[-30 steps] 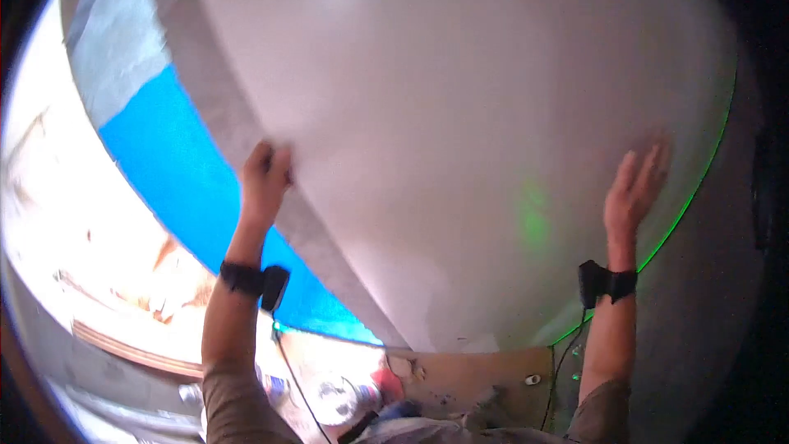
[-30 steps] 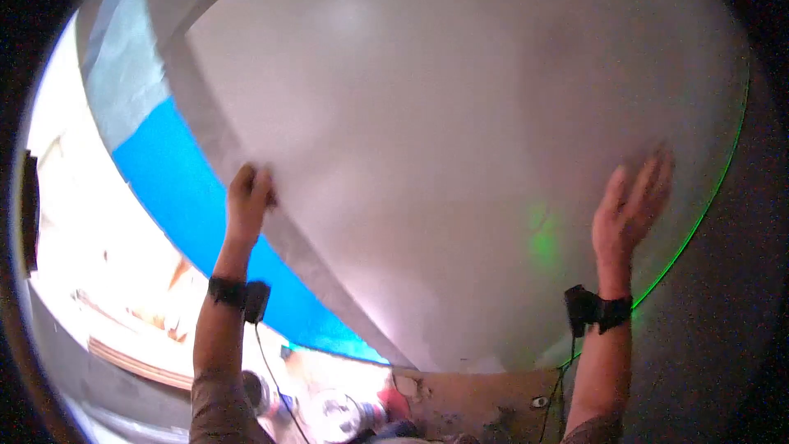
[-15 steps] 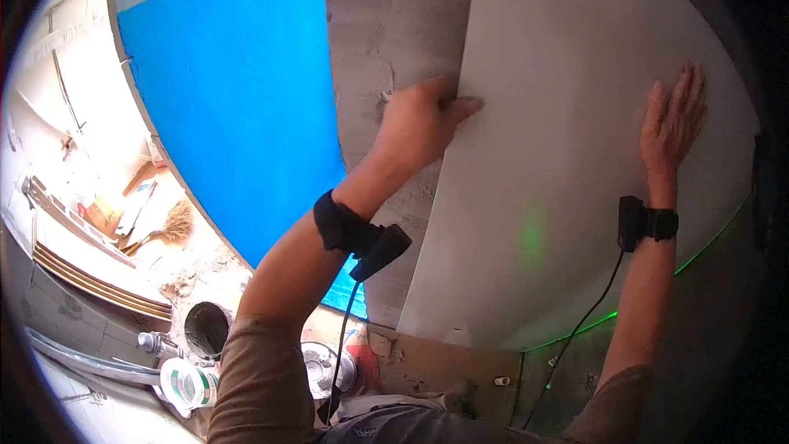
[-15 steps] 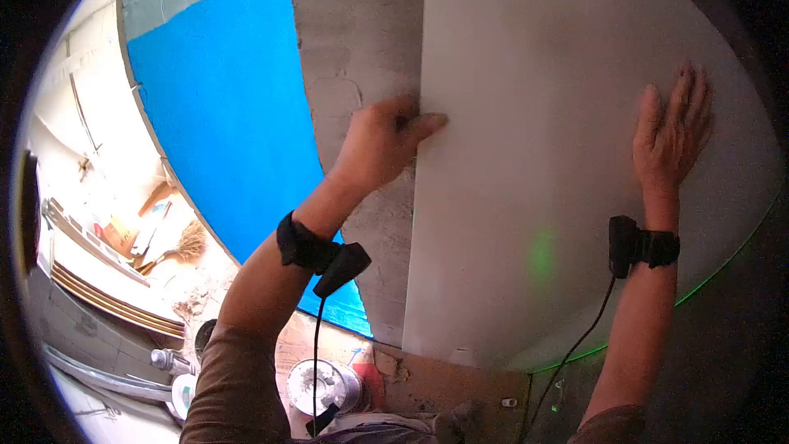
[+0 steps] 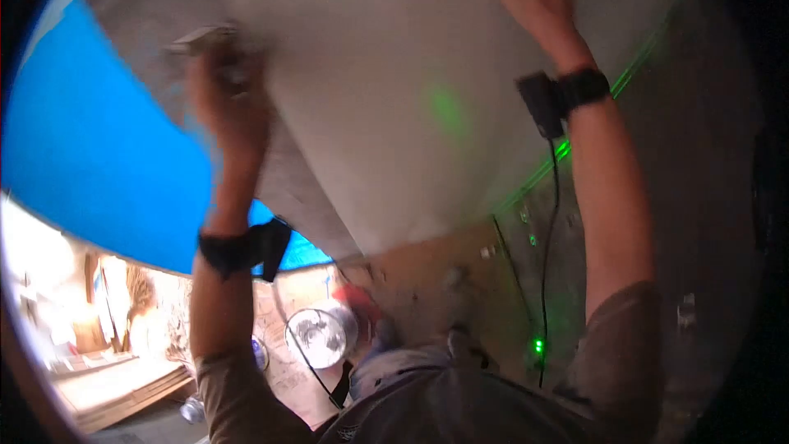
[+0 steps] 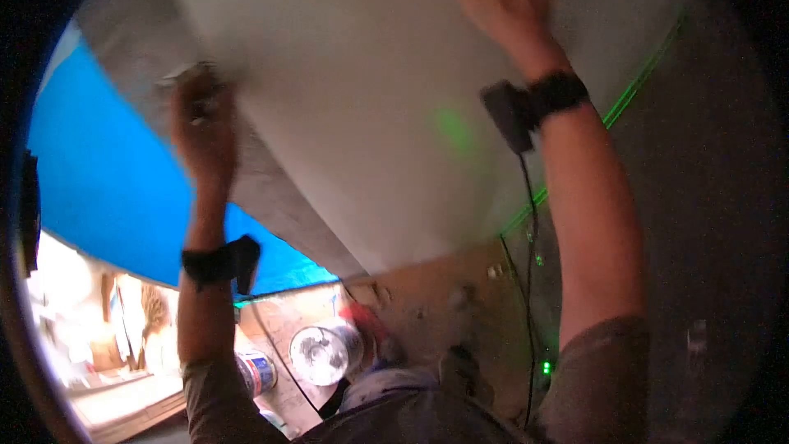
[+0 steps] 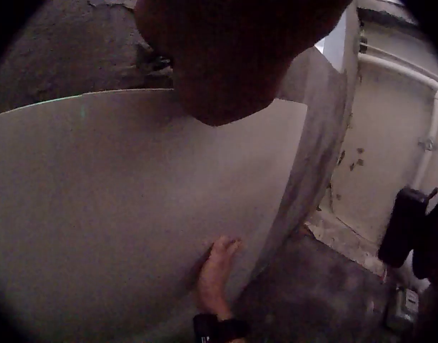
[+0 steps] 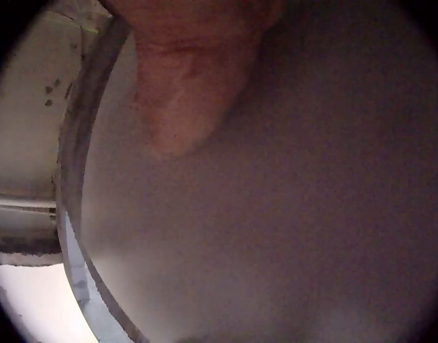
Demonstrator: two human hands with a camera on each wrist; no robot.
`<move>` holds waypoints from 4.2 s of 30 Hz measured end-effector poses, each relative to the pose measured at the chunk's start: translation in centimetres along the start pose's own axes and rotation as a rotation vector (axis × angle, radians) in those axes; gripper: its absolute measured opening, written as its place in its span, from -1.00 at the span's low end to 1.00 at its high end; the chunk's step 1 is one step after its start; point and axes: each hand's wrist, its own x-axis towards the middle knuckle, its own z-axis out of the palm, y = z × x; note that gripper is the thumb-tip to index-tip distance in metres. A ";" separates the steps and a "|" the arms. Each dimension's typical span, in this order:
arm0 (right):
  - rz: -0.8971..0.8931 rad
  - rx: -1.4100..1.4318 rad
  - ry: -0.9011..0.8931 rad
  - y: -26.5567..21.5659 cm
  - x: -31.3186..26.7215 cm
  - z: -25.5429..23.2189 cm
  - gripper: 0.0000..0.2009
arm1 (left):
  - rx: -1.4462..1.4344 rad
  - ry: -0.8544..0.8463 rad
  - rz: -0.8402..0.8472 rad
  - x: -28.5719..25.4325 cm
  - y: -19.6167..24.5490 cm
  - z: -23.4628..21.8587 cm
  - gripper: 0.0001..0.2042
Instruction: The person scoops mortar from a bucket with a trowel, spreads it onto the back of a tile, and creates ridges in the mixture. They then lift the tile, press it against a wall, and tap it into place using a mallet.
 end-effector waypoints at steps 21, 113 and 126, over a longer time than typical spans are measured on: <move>0.922 0.373 -1.888 -2.5 -100.4 -9.4 -0.54 | 0.599 -0.978 -1.740 -63.3 15.0 -13.6 -0.87; 0.914 1.166 0.005 21.4 -18.9 -1.9 -0.74 | 0.817 -0.195 0.772 1.8 20.2 30.1 -0.26; 0.608 1.213 0.041 22.1 -12.7 -3.9 -0.78 | 0.881 -0.211 0.791 1.3 20.7 30.5 -0.31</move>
